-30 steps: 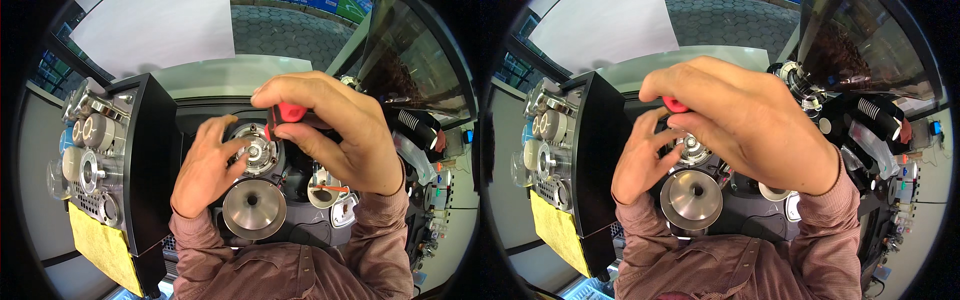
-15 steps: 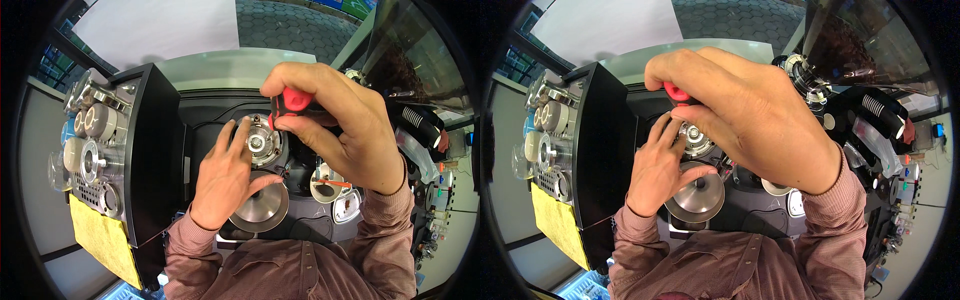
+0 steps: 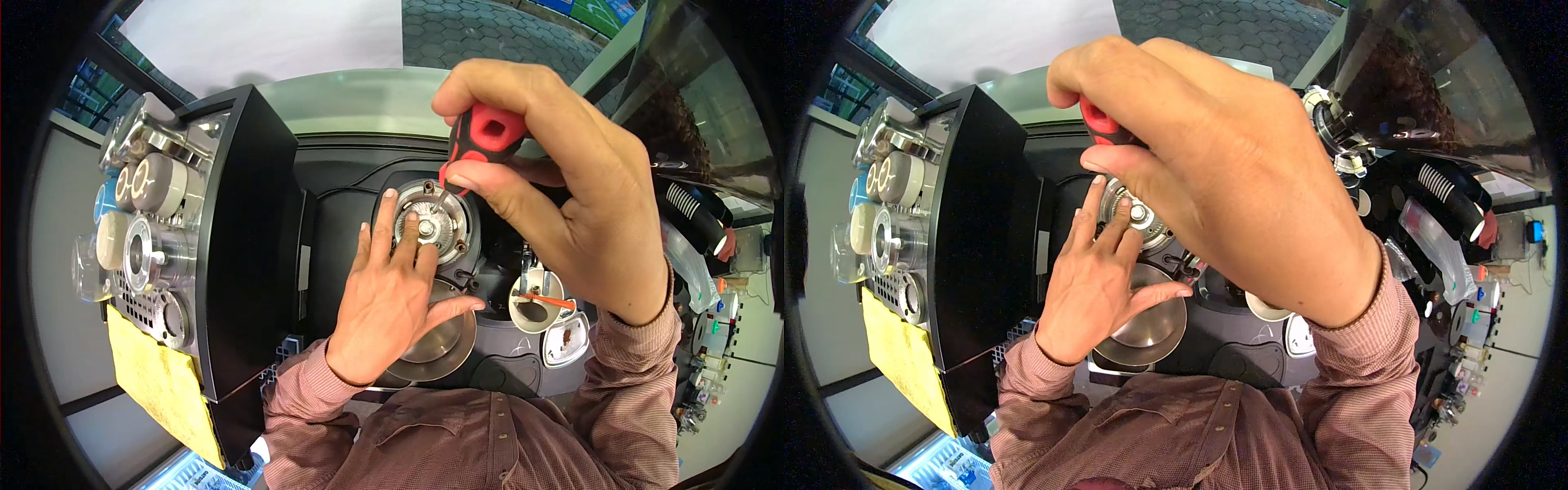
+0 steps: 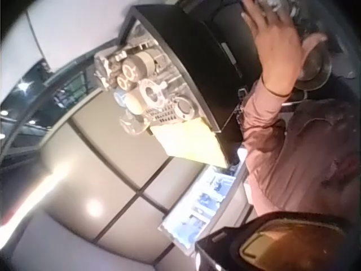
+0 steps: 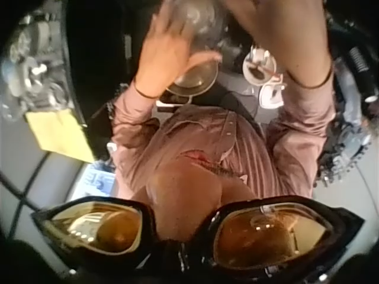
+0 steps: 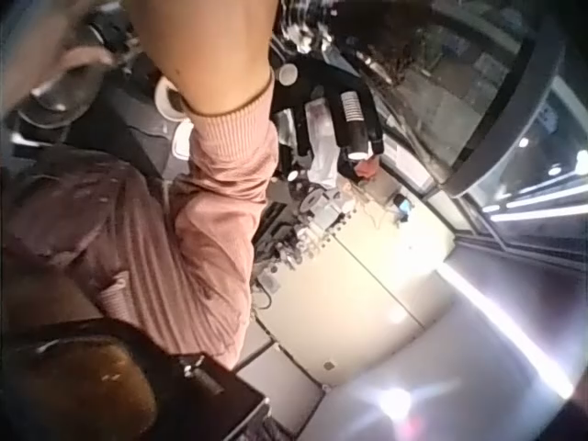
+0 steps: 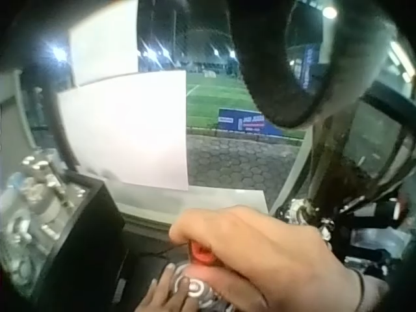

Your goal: Repairing and cleaning the burr assembly of an industrial coffee grinder using a screwdriver.

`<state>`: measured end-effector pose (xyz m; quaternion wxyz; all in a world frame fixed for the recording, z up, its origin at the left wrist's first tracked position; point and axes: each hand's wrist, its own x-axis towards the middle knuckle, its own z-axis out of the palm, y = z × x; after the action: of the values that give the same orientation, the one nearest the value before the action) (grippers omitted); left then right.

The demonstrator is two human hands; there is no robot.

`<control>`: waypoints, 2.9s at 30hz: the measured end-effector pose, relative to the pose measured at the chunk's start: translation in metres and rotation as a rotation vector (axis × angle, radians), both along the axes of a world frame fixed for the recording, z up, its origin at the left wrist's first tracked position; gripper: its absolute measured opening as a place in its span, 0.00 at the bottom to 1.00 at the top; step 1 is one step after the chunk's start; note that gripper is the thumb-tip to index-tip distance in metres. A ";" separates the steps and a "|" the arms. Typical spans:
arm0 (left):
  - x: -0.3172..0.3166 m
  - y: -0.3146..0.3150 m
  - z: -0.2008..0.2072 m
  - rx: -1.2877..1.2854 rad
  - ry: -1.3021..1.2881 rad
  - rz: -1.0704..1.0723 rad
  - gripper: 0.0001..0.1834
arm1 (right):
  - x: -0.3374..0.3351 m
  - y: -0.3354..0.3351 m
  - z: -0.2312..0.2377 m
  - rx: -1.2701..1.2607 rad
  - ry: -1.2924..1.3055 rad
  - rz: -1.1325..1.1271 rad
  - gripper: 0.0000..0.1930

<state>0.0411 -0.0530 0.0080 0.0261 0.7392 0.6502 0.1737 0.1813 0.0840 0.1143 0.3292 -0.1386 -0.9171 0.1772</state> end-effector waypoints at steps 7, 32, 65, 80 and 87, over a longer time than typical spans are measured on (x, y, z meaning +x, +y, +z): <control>0.011 -0.008 0.003 -0.057 0.048 0.056 0.52 | -0.003 0.003 -0.001 -0.002 -0.016 0.029 0.20; 0.014 0.003 0.002 0.024 0.110 0.080 0.43 | -0.012 -0.003 -0.016 0.087 0.242 -0.243 0.19; 0.020 -0.004 -0.023 0.115 0.119 0.129 0.41 | -0.044 -0.003 0.082 -0.153 -1.174 -0.264 0.19; 0.016 -0.001 -0.022 0.153 0.108 0.137 0.43 | -0.076 -0.007 0.075 0.168 -1.108 -0.039 0.11; 0.018 -0.003 -0.024 0.133 0.156 0.144 0.42 | -0.084 0.015 0.076 -0.086 -1.269 -0.256 0.14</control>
<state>0.0592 -0.0562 -0.0161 -0.0863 0.7019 0.6887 0.1598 0.0970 0.0993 0.1908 -0.2642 -0.3377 -0.9017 0.0566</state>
